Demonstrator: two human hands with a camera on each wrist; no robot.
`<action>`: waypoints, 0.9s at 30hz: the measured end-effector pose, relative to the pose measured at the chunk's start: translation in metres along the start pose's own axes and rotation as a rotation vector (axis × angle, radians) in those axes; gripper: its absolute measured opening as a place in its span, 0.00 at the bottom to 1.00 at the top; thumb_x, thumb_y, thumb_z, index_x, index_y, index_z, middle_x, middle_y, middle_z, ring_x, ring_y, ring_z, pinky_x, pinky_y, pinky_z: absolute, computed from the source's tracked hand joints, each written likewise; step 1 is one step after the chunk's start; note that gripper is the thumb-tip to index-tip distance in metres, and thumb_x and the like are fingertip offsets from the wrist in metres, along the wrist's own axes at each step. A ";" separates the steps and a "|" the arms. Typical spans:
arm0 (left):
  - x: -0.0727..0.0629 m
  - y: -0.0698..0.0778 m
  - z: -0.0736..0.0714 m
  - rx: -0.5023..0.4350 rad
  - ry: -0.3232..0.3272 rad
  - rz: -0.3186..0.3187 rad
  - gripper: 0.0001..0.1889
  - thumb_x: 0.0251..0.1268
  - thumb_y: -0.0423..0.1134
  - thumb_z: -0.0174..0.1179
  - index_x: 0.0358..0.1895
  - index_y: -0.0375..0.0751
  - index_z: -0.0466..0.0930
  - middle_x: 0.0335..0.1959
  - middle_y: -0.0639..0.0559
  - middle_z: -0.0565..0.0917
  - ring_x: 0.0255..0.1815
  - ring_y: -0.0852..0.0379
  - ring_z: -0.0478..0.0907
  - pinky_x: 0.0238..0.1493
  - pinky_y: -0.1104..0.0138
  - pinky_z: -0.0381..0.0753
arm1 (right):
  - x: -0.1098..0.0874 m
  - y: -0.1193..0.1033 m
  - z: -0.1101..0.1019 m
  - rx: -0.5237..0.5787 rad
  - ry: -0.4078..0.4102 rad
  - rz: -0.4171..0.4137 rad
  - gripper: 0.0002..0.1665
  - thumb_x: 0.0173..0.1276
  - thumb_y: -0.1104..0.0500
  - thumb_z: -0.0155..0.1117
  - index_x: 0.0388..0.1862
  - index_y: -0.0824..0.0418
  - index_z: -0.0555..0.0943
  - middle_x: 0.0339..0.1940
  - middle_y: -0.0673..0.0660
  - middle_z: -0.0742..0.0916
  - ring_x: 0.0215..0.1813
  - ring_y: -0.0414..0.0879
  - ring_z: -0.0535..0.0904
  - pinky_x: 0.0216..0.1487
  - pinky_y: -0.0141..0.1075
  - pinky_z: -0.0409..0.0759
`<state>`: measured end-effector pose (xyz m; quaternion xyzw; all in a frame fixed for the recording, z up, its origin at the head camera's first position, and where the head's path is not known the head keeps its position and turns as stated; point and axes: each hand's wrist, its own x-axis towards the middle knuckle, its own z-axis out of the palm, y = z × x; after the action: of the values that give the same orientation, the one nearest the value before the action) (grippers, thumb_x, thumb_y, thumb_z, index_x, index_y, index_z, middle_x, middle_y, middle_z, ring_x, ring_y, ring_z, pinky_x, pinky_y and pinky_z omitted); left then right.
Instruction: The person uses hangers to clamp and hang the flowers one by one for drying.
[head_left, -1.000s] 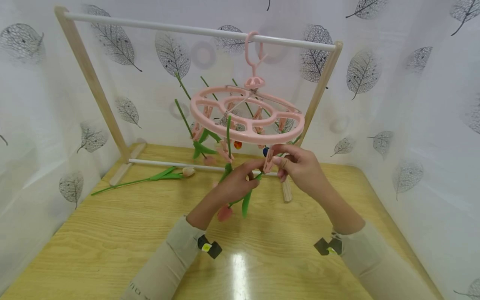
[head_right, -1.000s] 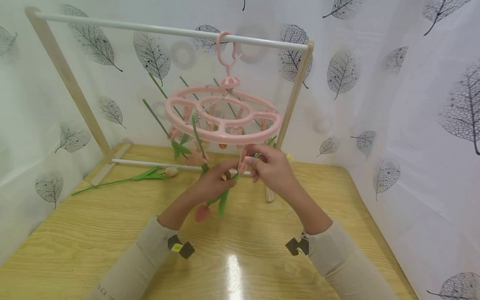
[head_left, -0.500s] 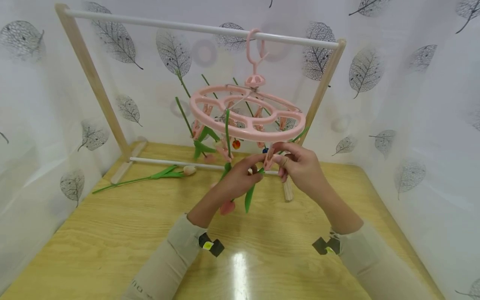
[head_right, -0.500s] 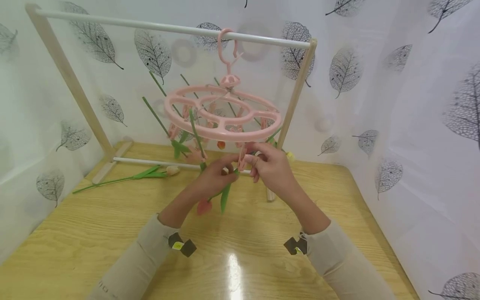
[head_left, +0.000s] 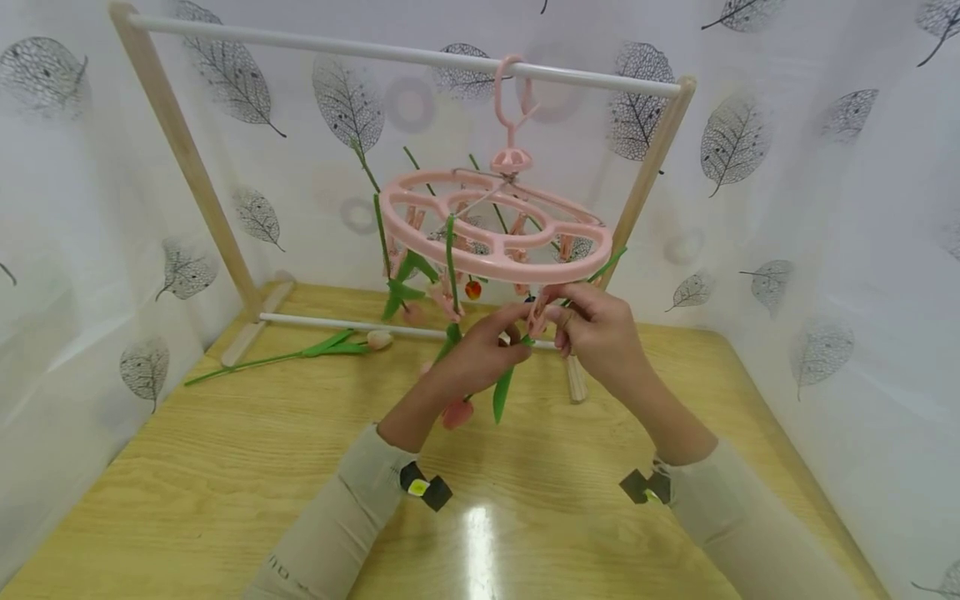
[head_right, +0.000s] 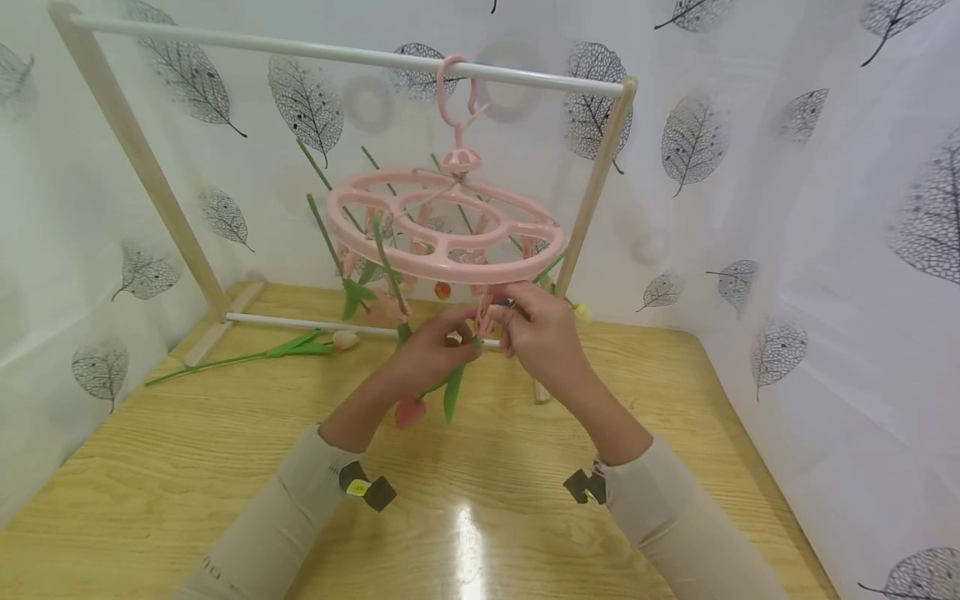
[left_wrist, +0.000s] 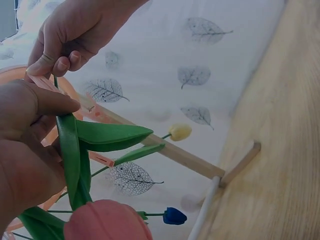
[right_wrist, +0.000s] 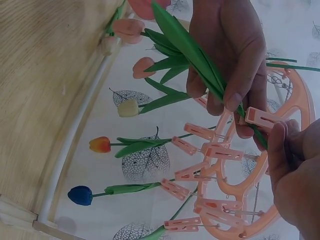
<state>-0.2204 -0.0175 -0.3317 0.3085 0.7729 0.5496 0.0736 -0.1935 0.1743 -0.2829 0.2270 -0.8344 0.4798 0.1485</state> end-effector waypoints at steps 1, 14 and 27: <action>0.000 0.000 0.000 -0.015 -0.001 0.006 0.31 0.76 0.34 0.54 0.77 0.59 0.62 0.51 0.48 0.75 0.36 0.52 0.72 0.32 0.64 0.72 | 0.000 0.000 0.000 -0.012 -0.003 -0.013 0.07 0.76 0.63 0.61 0.47 0.59 0.85 0.31 0.56 0.82 0.22 0.46 0.78 0.22 0.35 0.80; -0.002 -0.001 -0.001 -0.097 0.005 0.022 0.28 0.75 0.33 0.55 0.74 0.54 0.67 0.46 0.44 0.77 0.38 0.52 0.72 0.35 0.65 0.73 | 0.002 0.000 0.005 -0.138 0.013 -0.159 0.07 0.73 0.69 0.61 0.43 0.63 0.86 0.30 0.55 0.82 0.22 0.42 0.75 0.22 0.30 0.76; 0.000 -0.008 -0.003 -0.081 0.065 -0.008 0.29 0.74 0.35 0.58 0.75 0.58 0.67 0.51 0.47 0.78 0.40 0.52 0.75 0.36 0.63 0.77 | -0.010 0.007 0.006 -0.093 0.048 -0.272 0.13 0.74 0.67 0.61 0.53 0.63 0.86 0.33 0.54 0.85 0.26 0.40 0.80 0.29 0.28 0.79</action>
<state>-0.2247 -0.0218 -0.3382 0.2840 0.7532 0.5899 0.0632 -0.1885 0.1741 -0.2958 0.3195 -0.8134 0.4213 0.2426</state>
